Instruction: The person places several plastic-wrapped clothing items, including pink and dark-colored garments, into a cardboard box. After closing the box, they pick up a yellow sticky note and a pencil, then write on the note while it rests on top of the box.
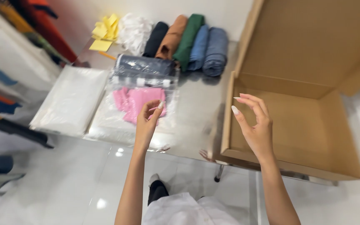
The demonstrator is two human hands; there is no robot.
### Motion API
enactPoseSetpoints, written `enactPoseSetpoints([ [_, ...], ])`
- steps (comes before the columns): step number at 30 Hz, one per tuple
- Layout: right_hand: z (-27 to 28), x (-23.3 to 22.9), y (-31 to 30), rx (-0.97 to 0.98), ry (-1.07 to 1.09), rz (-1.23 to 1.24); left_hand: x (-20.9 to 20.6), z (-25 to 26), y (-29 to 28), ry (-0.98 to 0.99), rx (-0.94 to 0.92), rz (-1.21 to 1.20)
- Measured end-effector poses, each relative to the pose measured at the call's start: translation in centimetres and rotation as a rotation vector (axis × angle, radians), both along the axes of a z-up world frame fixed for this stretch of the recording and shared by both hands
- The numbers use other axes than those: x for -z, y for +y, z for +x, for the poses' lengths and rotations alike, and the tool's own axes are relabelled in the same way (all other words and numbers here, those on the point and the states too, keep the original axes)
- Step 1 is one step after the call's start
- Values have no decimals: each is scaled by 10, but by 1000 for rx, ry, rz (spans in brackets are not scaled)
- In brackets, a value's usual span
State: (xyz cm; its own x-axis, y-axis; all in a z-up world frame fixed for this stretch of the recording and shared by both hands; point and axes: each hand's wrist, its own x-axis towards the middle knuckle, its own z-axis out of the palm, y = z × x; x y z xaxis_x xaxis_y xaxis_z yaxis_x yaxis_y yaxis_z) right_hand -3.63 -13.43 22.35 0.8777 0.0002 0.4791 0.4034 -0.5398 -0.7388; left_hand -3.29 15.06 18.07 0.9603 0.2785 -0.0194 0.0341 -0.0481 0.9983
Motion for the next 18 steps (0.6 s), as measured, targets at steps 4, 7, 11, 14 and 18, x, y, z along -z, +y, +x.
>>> enactPoseSetpoints([
  [4,22,32,56,-43,139,20,35,9,62,40,-66,-37],
  [7,44,65,98,-42,277,34,54,17,116,87,-88,-27],
  [11,72,108,161,-39,512,105,81,34,188,268,-101,88],
  [14,93,144,195,-32,590,182,99,52,230,335,-85,121],
  [18,133,196,214,66,654,264,124,96,269,351,-49,152],
])
